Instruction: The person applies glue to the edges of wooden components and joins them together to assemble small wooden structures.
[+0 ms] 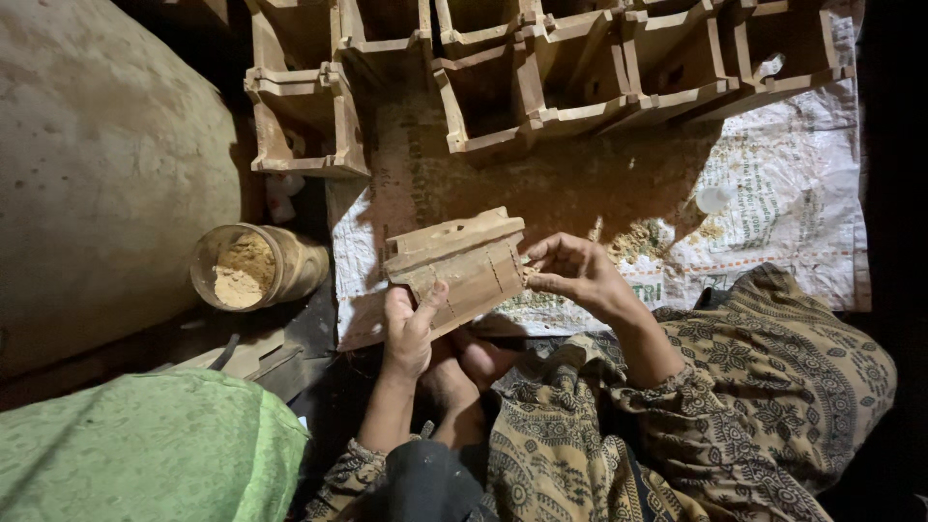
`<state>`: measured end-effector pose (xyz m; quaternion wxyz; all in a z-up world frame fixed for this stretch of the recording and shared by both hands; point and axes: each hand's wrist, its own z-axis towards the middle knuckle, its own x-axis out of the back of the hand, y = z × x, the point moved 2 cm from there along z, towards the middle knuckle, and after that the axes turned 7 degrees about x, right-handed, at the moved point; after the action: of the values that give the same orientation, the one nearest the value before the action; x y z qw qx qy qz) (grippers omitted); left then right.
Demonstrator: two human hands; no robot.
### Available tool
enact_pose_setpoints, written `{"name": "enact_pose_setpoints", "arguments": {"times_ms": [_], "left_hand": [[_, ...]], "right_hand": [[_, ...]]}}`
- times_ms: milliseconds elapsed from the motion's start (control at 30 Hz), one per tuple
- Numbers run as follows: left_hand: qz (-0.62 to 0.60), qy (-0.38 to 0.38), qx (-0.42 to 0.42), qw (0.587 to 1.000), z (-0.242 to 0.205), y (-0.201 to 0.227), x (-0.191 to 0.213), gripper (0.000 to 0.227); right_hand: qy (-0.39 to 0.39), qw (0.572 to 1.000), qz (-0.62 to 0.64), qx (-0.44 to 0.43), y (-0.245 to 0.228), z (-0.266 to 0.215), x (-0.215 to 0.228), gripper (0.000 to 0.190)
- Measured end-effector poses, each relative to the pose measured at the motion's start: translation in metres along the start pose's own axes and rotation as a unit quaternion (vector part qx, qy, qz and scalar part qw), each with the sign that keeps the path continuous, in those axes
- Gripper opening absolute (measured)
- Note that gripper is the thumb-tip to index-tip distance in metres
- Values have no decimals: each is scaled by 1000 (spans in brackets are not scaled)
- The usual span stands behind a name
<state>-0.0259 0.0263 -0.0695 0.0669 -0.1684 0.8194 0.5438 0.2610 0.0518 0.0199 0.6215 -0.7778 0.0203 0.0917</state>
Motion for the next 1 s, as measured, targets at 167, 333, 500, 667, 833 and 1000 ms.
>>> {"name": "enact_pose_setpoints", "arguments": {"times_ms": [167,333,500,667,833,1000], "left_hand": [[-8,-6,9,1000,4,-27,21,15],[-22,-10,22,999,3,-10,5,17],[3,-28,21,999,7,-27,13,23],[25,-31,33,999,1,-8,-1,23],[-3,-31,37,999,-2,15,-24,24],[-1,-28,35,999,-10,29,-39,31]], "right_hand": [[-28,999,-28,8,13,0,7,40],[-49,999,-15,-12,1,-2,4,45],[-72,996,-48,-1,-1,2,7,42],[-92,988,-115,39,13,-1,9,51],[-73,993,-84,37,12,-2,11,36],[-112,983,-136,44,13,-2,12,47]]}}
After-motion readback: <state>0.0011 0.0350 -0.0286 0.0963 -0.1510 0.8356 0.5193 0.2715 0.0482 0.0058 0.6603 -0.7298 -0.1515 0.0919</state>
